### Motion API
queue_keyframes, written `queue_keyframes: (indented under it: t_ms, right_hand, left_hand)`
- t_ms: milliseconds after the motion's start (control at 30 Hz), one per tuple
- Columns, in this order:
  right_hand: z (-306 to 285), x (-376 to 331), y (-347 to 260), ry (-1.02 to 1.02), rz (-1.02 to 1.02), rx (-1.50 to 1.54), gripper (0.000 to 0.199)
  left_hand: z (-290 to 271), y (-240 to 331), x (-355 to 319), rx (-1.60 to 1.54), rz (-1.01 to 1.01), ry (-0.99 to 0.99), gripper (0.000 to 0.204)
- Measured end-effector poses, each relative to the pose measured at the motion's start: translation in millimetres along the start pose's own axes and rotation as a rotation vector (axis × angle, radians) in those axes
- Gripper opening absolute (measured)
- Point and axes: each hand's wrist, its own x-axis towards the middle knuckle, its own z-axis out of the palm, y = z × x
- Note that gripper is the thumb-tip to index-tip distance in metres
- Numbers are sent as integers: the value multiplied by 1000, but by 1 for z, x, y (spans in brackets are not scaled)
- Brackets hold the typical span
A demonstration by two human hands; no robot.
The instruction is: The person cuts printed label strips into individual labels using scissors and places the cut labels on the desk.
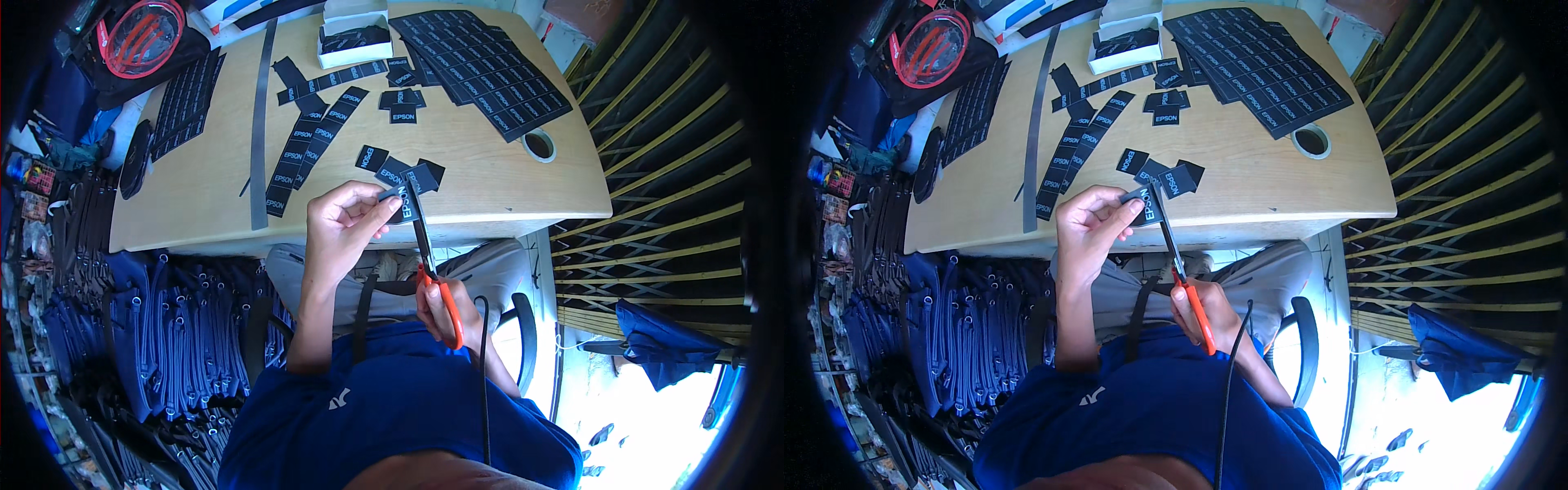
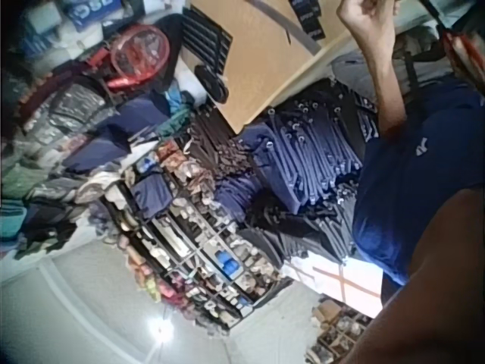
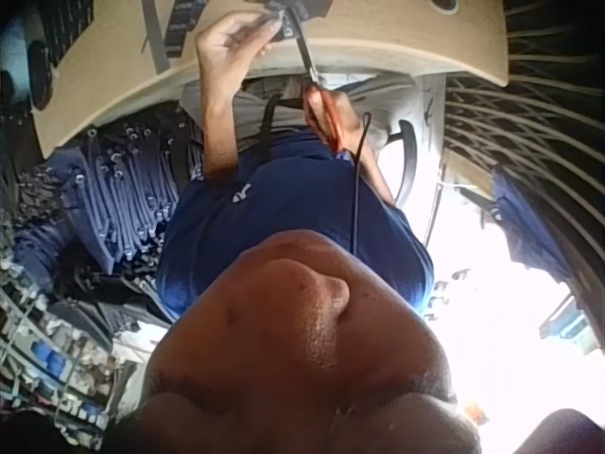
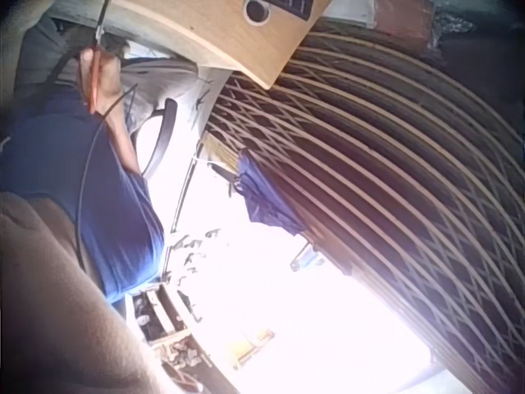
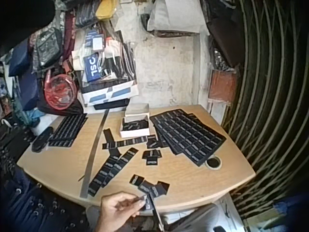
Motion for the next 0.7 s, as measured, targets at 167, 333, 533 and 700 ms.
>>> queue_keyframes:
  t_ms: [167,333,533,700]
  right_hand:
    - [1,1,0,78,62,53,48]
    - [-2,2,7,128,-17,137,50]
    - [-2,-3,7,144,-31,134,58]
    - [-8,-8,14,175,42,212,57]
  left_hand:
    - [-2,-2,4,17,9,-17,11]
    - [0,-19,18,120,-31,23,16]
    - [-5,-38,46,901,502,280,38]
    - [-3,-42,33,1142,449,9,35]
